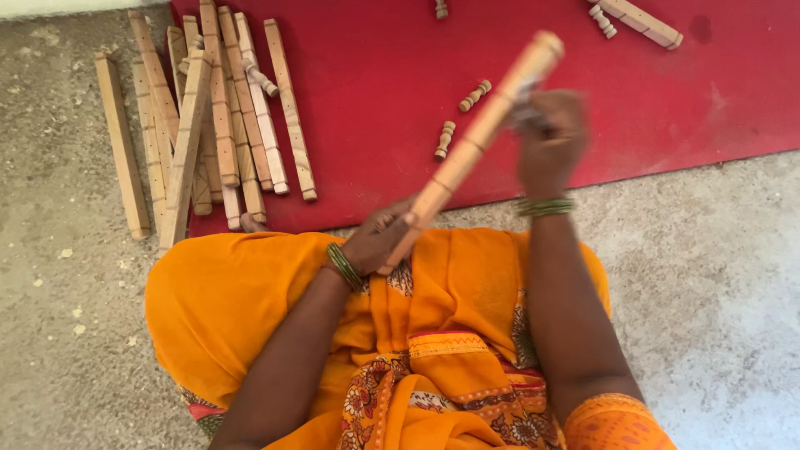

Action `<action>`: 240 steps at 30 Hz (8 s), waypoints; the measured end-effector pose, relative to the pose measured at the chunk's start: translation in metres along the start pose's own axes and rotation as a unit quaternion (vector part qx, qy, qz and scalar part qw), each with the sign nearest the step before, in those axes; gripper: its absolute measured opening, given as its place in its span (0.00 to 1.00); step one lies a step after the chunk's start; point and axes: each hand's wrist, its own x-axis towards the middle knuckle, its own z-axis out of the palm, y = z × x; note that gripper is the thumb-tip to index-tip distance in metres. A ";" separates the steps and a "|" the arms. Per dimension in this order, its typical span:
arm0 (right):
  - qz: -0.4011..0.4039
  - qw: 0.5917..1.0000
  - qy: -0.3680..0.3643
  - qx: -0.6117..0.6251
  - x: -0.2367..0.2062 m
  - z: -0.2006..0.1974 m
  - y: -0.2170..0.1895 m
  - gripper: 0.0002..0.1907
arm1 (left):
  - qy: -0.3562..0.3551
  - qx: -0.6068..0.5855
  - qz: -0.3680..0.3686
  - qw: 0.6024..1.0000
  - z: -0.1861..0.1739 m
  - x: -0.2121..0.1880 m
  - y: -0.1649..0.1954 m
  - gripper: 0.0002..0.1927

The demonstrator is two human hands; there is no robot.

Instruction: The person sits on the floor and wipes wooden furniture frame parts and small turned spindles one at a time with a cloth, rotating each long stick to clean its sides, then sets the wiped piece on a pile of finished sticks beside them.

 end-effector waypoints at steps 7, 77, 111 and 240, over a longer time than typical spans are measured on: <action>-0.020 0.914 -0.340 0.218 -0.076 0.053 -0.101 0.07 | 0.140 -0.264 0.142 0.944 -0.027 0.012 -0.003 0.22; 0.091 0.959 -0.211 0.166 -0.006 0.089 -0.116 0.10 | 0.183 0.490 0.334 0.784 -0.092 0.073 0.107 0.10; 0.439 0.758 -0.115 0.468 -0.041 0.128 -0.026 0.09 | 0.318 -0.304 0.425 0.791 -0.197 0.029 0.145 0.24; 0.130 0.966 -0.188 0.120 -0.049 0.087 -0.084 0.21 | 0.227 0.600 0.255 0.724 -0.062 0.049 0.094 0.17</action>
